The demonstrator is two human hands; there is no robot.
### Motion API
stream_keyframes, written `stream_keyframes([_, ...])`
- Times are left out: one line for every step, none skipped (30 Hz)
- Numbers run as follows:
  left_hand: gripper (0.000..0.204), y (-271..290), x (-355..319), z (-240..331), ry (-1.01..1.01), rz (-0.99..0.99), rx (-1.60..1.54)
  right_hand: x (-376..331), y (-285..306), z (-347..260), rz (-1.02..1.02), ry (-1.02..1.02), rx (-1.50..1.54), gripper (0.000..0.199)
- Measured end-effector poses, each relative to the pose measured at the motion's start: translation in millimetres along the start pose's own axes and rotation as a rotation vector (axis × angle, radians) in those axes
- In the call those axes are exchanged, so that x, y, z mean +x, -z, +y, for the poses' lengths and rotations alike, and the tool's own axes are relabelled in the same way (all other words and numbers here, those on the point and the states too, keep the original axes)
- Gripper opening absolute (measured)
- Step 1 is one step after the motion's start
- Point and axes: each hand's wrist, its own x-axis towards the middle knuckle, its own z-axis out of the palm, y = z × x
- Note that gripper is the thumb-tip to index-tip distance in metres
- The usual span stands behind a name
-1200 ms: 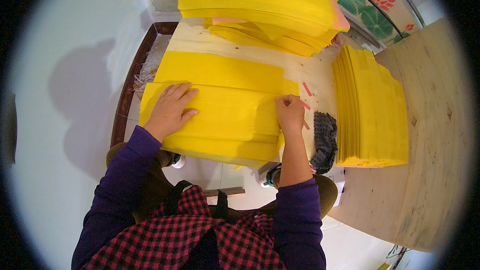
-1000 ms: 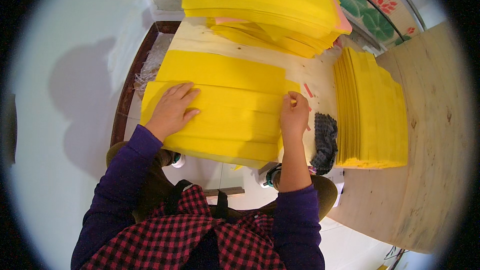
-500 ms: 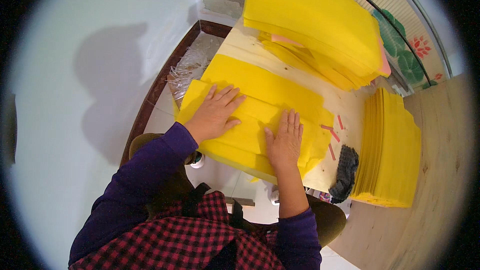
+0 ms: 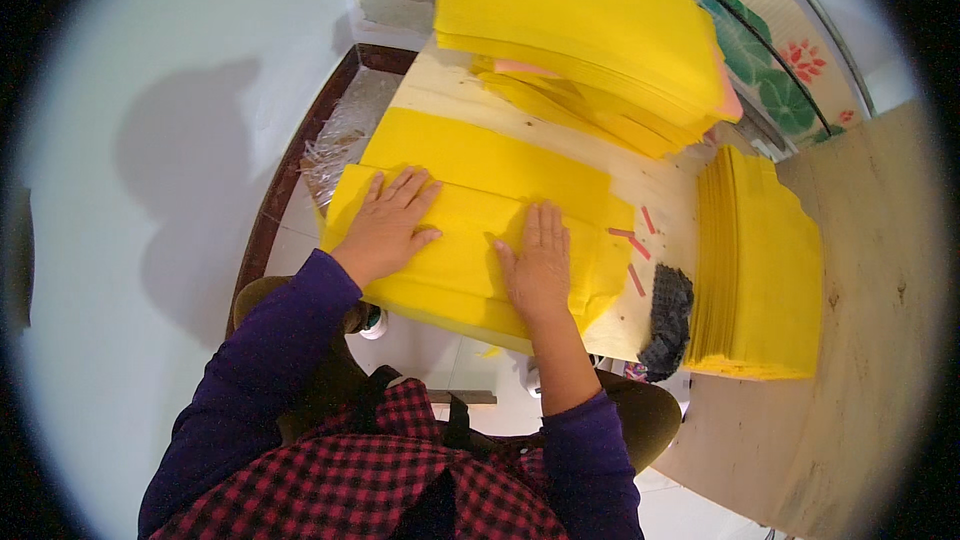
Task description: The person folds multiple yellow fabric sheets on a table, aligning edges and pressing creases. They stack the folded pieces and continue folding additional sheets from a nearby pile.
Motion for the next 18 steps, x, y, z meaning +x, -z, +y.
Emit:
stream_keyframes([0.061,-0.1,0.1,0.4,-0.001,-0.008,0.005,0.1,0.4,-0.4,0.003,-0.003,-0.013,0.075])
stream_keyframes([0.061,0.1,0.0,0.6,-0.001,-0.006,0.012,0.4,1.1,-1.3,-0.003,-0.011,-0.026,0.076])
stream_keyframes([0.061,0.3,0.1,0.8,0.0,-0.003,0.019,0.8,1.9,-2.5,-0.019,-0.027,-0.041,0.076])
stream_keyframes([0.061,0.4,0.2,1.0,0.0,-0.008,0.023,1.2,2.7,-4.1,-0.018,-0.026,-0.046,0.077])
stream_keyframes([0.061,0.5,0.2,1.3,0.001,-0.013,0.026,1.5,3.5,-5.8,-0.028,-0.033,-0.053,0.077])
stream_keyframes([0.061,0.6,0.3,1.6,0.004,-0.019,0.024,1.8,4.0,-7.7,-0.025,-0.034,-0.06,0.078])
stream_keyframes([0.061,0.7,0.6,1.9,0.002,-0.021,0.041,2.3,4.0,-9.9,-0.042,-0.04,-0.068,0.078])
stream_keyframes([0.061,0.9,0.7,2.1,0.002,-0.025,0.051,2.7,3.7,-11.9,-0.048,-0.04,-0.074,0.078])
stream_keyframes([0.061,1.0,0.8,2.4,0.006,-0.032,0.055,3.0,3.2,-13.3,-0.043,-0.033,-0.073,0.078])
stream_keyframes([0.061,1.2,0.8,2.7,0.003,-0.034,0.069,3.1,2.7,-14.1,-0.059,-0.038,-0.082,0.079])
stream_keyframes([0.061,1.6,0.6,2.8,0.004,-0.039,0.077,3.1,2.2,-14.3,-0.063,-0.038,-0.083,0.079])
stream_keyframes([0.061,2.1,0.0,3.0,0.005,-0.042,0.077,2.7,1.7,-13.8,-0.077,-0.041,-0.085,0.079])
stream_keyframes([0.061,2.6,-0.8,3.1,0.013,-0.057,0.083,2.2,1.7,-12.4,-0.079,-0.037,-0.102,0.079])
stream_keyframes([0.061,3.1,-1.8,3.2,0.02,-0.07,0.081,1.6,2.5,-9.8,-0.09,-0.038,-0.119,0.079])
stream_keyframes([0.062,3.4,-2.6,3.2,0.032,-0.091,0.078,0.7,3.5,-6.5,-0.091,-0.037,-0.137,0.08])
stream_keyframes([0.063,3.6,-3.4,3.1,0.039,-0.094,0.088,-0.2,4.9,-2.9,-0.097,-0.045,-0.149,0.08])
stream_keyframes([0.064,3.7,-4.6,2.9,0.052,-0.106,0.095,-1.5,6.3,0.7,-0.095,-0.05,-0.161,0.08])
stream_keyframes([0.066,3.9,-5.7,2.4,0.061,-0.106,0.103,-3.1,7.6,4.1,-0.09,-0.052,-0.174,0.08])
